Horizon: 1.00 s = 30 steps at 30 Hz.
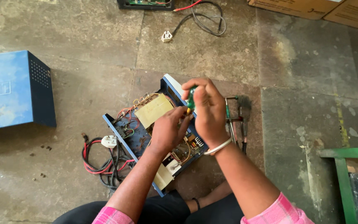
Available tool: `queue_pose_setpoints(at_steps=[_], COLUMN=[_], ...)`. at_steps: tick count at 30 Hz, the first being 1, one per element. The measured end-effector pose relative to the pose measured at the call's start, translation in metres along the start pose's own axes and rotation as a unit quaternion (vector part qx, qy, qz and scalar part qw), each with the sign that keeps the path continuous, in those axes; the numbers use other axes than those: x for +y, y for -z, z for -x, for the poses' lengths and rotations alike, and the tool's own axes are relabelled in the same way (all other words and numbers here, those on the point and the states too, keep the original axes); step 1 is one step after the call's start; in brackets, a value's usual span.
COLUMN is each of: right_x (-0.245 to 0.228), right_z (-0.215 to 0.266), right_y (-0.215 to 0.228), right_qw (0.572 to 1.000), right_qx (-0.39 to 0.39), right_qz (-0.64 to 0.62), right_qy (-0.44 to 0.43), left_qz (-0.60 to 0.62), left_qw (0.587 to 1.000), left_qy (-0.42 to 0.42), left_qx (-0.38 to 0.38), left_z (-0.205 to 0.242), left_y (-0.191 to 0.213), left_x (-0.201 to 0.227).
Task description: The person sits on the floor and uses a screwdriver to adjust components inside an open electronic device. They repeatedly tighten and loosen screws on the internal circuitry and transformer while manipulating wires.
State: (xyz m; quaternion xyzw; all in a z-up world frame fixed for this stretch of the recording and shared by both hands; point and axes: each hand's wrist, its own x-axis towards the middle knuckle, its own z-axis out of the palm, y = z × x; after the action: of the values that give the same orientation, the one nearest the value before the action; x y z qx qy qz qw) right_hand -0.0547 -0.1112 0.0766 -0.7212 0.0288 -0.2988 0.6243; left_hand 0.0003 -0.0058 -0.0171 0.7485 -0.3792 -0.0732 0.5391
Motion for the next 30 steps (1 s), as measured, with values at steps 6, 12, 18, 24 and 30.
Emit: queue_pose_setpoints(at_steps=[6,12,18,24,30], right_x=[-0.001,-0.007,-0.004,-0.005,0.007], right_z=[-0.003,-0.007,-0.007,-0.007,0.001], right_y=[0.008,0.006,0.017,0.009,0.006], right_qw=[0.998,0.999,0.978,0.986,0.987], right_qx=[0.004,0.024,-0.043,-0.032,-0.018], right_qz=[-0.068,-0.028,-0.189,-0.141,-0.116], right_qy=[-0.002,-0.002,-0.076,-0.078,-0.11], left_qz=[-0.012,-0.009,0.014,0.0,0.001], left_qw=[1.0,1.0,1.0,0.999,0.999], left_qy=[-0.026,0.007,-0.018,0.047,0.027], left_qx=[-0.012,0.015,-0.004,-0.001,0.018], left_z=[-0.002,-0.001,0.001,0.002,0.003], left_y=[-0.005,-0.008,-0.005,-0.01,-0.014], left_x=[-0.006,-0.002,-0.007,-0.006,-0.015])
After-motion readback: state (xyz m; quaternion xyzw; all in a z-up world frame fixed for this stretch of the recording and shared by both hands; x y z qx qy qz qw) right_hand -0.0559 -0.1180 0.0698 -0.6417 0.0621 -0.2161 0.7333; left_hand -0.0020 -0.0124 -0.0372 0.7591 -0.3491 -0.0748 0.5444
